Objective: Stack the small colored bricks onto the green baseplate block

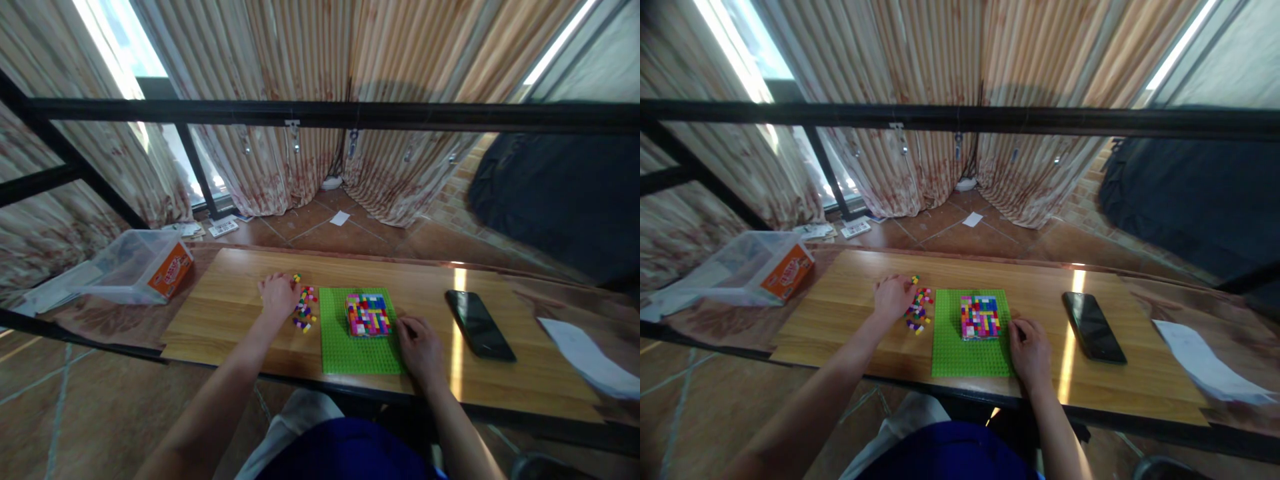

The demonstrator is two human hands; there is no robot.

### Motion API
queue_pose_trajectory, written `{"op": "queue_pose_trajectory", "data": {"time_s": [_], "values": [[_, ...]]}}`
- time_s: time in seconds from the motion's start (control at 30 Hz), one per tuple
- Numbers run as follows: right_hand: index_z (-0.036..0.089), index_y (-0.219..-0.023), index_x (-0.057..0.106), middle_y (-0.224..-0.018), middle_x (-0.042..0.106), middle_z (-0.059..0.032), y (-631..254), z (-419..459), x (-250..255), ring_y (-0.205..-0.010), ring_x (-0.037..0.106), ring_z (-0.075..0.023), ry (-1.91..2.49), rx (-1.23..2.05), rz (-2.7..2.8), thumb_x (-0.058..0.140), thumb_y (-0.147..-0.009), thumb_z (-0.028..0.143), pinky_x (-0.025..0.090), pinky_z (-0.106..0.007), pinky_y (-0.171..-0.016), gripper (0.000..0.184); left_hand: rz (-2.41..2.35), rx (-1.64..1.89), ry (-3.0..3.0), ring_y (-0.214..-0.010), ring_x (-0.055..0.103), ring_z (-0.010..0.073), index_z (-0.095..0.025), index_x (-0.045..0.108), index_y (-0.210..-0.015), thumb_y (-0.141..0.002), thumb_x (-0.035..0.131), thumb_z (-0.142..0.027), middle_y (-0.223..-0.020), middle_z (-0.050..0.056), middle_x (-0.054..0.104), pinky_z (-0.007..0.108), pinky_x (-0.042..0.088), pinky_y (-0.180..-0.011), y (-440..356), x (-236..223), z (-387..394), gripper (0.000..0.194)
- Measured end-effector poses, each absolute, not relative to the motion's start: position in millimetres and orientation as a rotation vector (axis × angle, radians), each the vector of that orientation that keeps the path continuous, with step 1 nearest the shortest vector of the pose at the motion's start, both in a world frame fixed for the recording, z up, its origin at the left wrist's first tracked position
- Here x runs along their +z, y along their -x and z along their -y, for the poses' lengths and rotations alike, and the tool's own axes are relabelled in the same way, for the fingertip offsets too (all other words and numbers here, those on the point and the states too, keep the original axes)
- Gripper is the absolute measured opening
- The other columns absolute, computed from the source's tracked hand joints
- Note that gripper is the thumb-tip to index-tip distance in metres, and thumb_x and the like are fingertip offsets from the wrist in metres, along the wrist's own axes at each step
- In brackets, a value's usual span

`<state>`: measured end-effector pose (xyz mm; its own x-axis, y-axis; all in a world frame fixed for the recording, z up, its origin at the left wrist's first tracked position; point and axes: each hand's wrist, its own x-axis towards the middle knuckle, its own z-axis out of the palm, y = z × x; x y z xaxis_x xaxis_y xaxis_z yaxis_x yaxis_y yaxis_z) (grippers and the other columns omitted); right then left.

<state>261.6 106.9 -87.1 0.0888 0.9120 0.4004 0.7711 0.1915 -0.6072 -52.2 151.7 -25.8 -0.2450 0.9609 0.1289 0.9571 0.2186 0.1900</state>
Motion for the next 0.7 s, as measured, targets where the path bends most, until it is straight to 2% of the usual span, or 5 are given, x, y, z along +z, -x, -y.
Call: {"op": "queue_pose_trajectory", "data": {"time_s": [0.13,0.4,0.53,0.7], "values": [[0.019,-0.081,0.068,-0.092,0.066,-0.0091,-261,-107,-86,-0.082,0.06,-0.0207,1.599,0.229,1.713,0.048,-0.09,0.043,0.047,-0.033,-0.073,0.033,-2.426,0.332,-1.919,-0.103,0.056,0.0305,-0.021,0.072,-0.088,-0.084,0.052,-0.036,-0.101,0.011,0.068,0.046,0.039,-0.087,47,-28,-155,0.026],[0.019,-0.08,0.068,-0.09,0.066,-0.0091,-260,-108,-87,-0.082,0.06,-0.0214,1.584,0.215,1.706,0.047,-0.09,0.042,0.047,-0.035,-0.074,0.033,-2.395,0.304,-1.905,-0.102,0.056,0.0284,-0.022,0.072,-0.087,-0.087,0.047,-0.03,-0.103,0.01,0.067,0.045,0.039,-0.088,45,-28,-152,0.026],[0.019,-0.08,0.068,-0.089,0.066,-0.009,-260,-108,-86,-0.083,0.06,-0.0211,1.568,0.231,1.701,0.046,-0.09,0.042,0.047,-0.035,-0.075,0.033,-2.343,0.329,-1.943,-0.105,0.055,0.0285,-0.023,0.072,-0.092,-0.087,0.046,-0.03,-0.108,0.009,0.067,0.045,0.039,-0.089,48,-28,-148,0.027],[0.019,-0.08,0.067,-0.089,0.066,-0.0089,-260,-108,-85,-0.083,0.06,-0.021,1.566,0.253,1.697,0.047,-0.09,0.04,0.047,-0.035,-0.075,0.031,-2.244,0.328,-1.967,-0.109,0.053,0.028,-0.028,0.071,-0.098,-0.082,0.048,-0.021,-0.117,0.005,0.064,0.045,0.04,-0.089,62,-31,-146,0.028]]}}
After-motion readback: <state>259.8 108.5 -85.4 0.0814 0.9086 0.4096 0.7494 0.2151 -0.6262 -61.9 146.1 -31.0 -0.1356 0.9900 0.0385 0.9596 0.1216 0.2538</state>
